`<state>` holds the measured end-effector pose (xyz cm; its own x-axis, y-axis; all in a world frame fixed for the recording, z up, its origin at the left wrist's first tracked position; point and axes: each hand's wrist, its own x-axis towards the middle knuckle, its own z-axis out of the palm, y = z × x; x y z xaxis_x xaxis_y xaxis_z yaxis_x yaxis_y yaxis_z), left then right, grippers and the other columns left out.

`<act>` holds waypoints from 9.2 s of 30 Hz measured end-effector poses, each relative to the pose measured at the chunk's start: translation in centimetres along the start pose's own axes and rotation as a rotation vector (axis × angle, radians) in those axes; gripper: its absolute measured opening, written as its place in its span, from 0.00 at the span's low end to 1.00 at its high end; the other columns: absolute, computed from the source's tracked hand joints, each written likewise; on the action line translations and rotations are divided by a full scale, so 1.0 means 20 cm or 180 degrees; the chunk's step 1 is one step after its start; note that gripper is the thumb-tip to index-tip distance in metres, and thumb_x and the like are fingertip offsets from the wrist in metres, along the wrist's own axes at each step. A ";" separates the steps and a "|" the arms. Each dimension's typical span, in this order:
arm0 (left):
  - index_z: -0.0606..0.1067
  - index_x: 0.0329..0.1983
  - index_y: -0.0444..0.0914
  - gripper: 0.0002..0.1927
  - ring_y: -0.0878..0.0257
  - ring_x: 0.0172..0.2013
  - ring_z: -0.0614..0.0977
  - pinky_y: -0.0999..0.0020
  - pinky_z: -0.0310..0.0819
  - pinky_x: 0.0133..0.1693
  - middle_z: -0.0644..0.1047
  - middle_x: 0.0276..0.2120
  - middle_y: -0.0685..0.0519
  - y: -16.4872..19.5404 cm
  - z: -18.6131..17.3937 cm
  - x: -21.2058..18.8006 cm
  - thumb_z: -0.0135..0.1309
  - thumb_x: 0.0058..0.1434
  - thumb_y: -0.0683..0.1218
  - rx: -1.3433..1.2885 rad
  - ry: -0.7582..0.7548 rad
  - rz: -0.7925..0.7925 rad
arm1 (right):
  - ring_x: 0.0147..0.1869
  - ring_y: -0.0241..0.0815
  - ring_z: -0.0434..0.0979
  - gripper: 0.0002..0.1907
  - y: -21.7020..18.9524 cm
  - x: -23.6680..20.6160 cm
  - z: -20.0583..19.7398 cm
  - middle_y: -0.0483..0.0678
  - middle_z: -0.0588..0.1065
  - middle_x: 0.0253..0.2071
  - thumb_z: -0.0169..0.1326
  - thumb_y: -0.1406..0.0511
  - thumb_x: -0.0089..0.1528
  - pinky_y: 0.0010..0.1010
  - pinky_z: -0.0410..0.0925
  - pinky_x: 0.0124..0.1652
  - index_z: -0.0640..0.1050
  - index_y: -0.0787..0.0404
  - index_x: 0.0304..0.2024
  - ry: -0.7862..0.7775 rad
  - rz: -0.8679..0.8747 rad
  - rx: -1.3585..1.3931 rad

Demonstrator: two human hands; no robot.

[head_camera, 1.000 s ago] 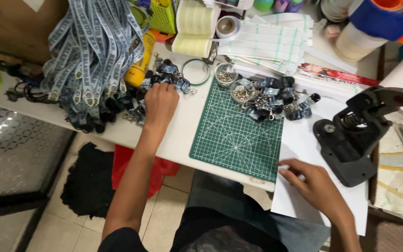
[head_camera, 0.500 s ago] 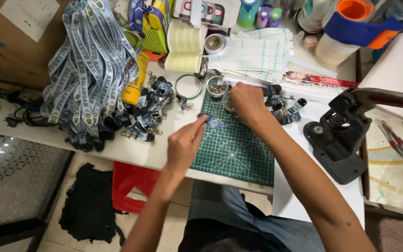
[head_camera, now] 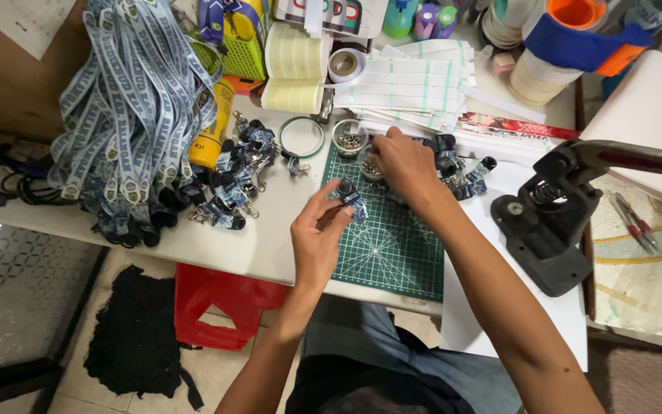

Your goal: The person assembles keychains by attaching metal rings to fabric pieces and using a manual press to secure the components. They repeatedly pick up fabric and rings, align them, and operate the press to complete each unit.

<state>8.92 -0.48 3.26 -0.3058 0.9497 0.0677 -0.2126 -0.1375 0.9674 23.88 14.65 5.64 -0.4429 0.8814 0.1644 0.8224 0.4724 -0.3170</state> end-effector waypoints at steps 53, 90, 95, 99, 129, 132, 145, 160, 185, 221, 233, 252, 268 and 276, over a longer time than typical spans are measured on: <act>0.81 0.46 0.31 0.10 0.70 0.37 0.85 0.75 0.80 0.40 0.85 0.36 0.50 -0.14 0.23 -0.10 0.60 0.64 0.41 0.0458 -0.0328 -0.0272 | 0.39 0.30 0.77 0.10 -0.01 -0.69 -0.01 0.45 0.80 0.35 0.58 0.68 0.65 0.23 0.71 0.40 0.81 0.67 0.47 0.0045 0.1134 0.2942; 0.79 0.47 0.32 0.11 0.71 0.36 0.84 0.76 0.77 0.38 0.83 0.35 0.54 0.01 -0.12 -0.10 0.51 0.64 0.35 0.0762 -0.0153 0.0402 | 0.37 0.57 0.82 0.04 -0.06 0.44 0.28 0.57 0.80 0.32 0.60 0.67 0.54 0.47 0.74 0.34 0.84 0.60 0.29 0.0024 -0.0245 -0.1045; 0.79 0.47 0.31 0.09 0.73 0.38 0.80 0.78 0.76 0.41 0.81 0.38 0.55 -0.02 -0.15 -0.08 0.49 0.68 0.37 0.0235 -0.0114 0.0161 | 0.35 0.58 0.81 0.04 -0.05 0.41 0.21 0.55 0.80 0.32 0.60 0.65 0.54 0.49 0.73 0.34 0.84 0.58 0.27 -0.0049 -0.0215 -0.0617; 0.78 0.44 0.31 0.06 0.72 0.36 0.78 0.77 0.74 0.39 0.80 0.35 0.54 -0.05 -0.11 -0.04 0.55 0.66 0.37 0.0177 0.0212 -0.0084 | 0.34 0.59 0.81 0.06 -0.07 0.36 0.13 0.55 0.80 0.31 0.60 0.62 0.54 0.50 0.72 0.35 0.83 0.56 0.29 -0.0027 -0.0388 -0.0322; 0.75 0.52 0.29 0.18 0.66 0.44 0.83 0.73 0.78 0.48 0.82 0.45 0.46 -0.11 0.05 -0.01 0.61 0.59 0.36 -0.0705 -0.0044 -0.0764 | 0.39 0.39 0.83 0.09 0.03 -0.64 -0.12 0.52 0.82 0.35 0.62 0.72 0.59 0.29 0.76 0.42 0.82 0.70 0.41 0.0087 0.1367 0.4044; 0.78 0.51 0.28 0.17 0.66 0.43 0.83 0.73 0.77 0.47 0.83 0.43 0.47 -0.13 0.15 -0.03 0.62 0.59 0.37 -0.0628 -0.0221 -0.0869 | 0.39 0.39 0.83 0.09 0.03 -0.76 -0.13 0.52 0.82 0.35 0.62 0.73 0.59 0.29 0.75 0.42 0.83 0.71 0.42 0.0421 0.1363 0.3990; 0.80 0.48 0.28 0.13 0.69 0.39 0.83 0.77 0.77 0.43 0.84 0.39 0.49 -0.13 0.36 -0.15 0.61 0.60 0.38 -0.0607 -0.0747 -0.1057 | 0.41 0.37 0.83 0.08 0.01 -0.91 -0.18 0.50 0.82 0.37 0.61 0.75 0.60 0.27 0.77 0.45 0.82 0.69 0.42 0.0957 0.1524 0.3762; 0.81 0.47 0.27 0.13 0.69 0.38 0.83 0.76 0.78 0.42 0.84 0.39 0.48 -0.11 0.37 -0.18 0.63 0.61 0.39 -0.0513 -0.0880 -0.0898 | 0.41 0.33 0.77 0.06 0.05 -0.94 -0.12 0.48 0.80 0.40 0.63 0.75 0.59 0.24 0.71 0.42 0.85 0.67 0.39 0.1092 0.1377 0.3889; 0.83 0.46 0.30 0.12 0.72 0.35 0.82 0.78 0.77 0.38 0.84 0.35 0.52 -0.13 0.35 -0.17 0.63 0.61 0.40 -0.0083 -0.1010 -0.0885 | 0.41 0.30 0.77 0.16 0.03 -0.92 -0.11 0.41 0.78 0.35 0.61 0.71 0.58 0.23 0.72 0.43 0.77 0.61 0.48 0.1002 0.1649 0.4200; 0.84 0.37 0.32 0.09 0.61 0.24 0.87 0.70 0.83 0.27 0.84 0.27 0.46 -0.39 1.14 0.37 0.62 0.56 0.42 0.1206 -0.1992 -0.0473 | 0.45 0.36 0.71 0.15 1.13 -0.67 -0.52 0.46 0.76 0.40 0.60 0.67 0.57 0.32 0.70 0.43 0.76 0.68 0.44 -0.0852 0.0607 0.1312; 0.85 0.36 0.37 0.10 0.53 0.32 0.86 0.63 0.79 0.41 0.85 0.33 0.46 -0.37 1.08 0.37 0.64 0.51 0.43 0.1839 -0.2564 0.0564 | 0.32 0.36 0.66 0.07 1.23 -0.62 -0.48 0.43 0.72 0.30 0.60 0.67 0.58 0.30 0.62 0.29 0.79 0.68 0.29 -0.1263 0.1423 0.2506; 0.83 0.43 0.36 0.14 0.51 0.34 0.81 0.59 0.76 0.40 0.76 0.39 0.45 -0.38 0.99 0.17 0.67 0.53 0.42 0.1263 -0.2033 0.0838 | 0.46 0.45 0.82 0.19 0.74 -0.56 -1.44 0.57 0.79 0.46 0.41 0.58 0.77 0.35 0.75 0.47 0.79 0.64 0.53 0.0145 0.2224 0.1094; 0.82 0.45 0.34 0.14 0.53 0.33 0.83 0.60 0.77 0.37 0.75 0.40 0.45 -0.27 0.98 0.18 0.65 0.57 0.43 0.1213 -0.2226 0.0344 | 0.18 0.35 0.77 0.19 0.64 -0.85 -1.39 0.46 0.76 0.18 0.50 0.50 0.68 0.32 0.71 0.25 0.86 0.52 0.43 -0.2001 0.1903 -0.1854; 0.82 0.46 0.36 0.14 0.52 0.34 0.83 0.59 0.78 0.38 0.75 0.41 0.45 -0.38 0.99 0.16 0.65 0.56 0.43 0.1149 -0.2114 0.0599 | 0.17 0.41 0.75 0.20 0.53 -0.95 -1.32 0.48 0.71 0.19 0.45 0.53 0.70 0.35 0.70 0.21 0.83 0.56 0.48 -0.1924 0.2698 -0.1236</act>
<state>27.90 9.25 1.00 0.3373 0.9047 0.2604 0.1380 -0.3211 0.9369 50.50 2.99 23.71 0.3013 0.8221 -0.4831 0.9505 -0.2190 0.2203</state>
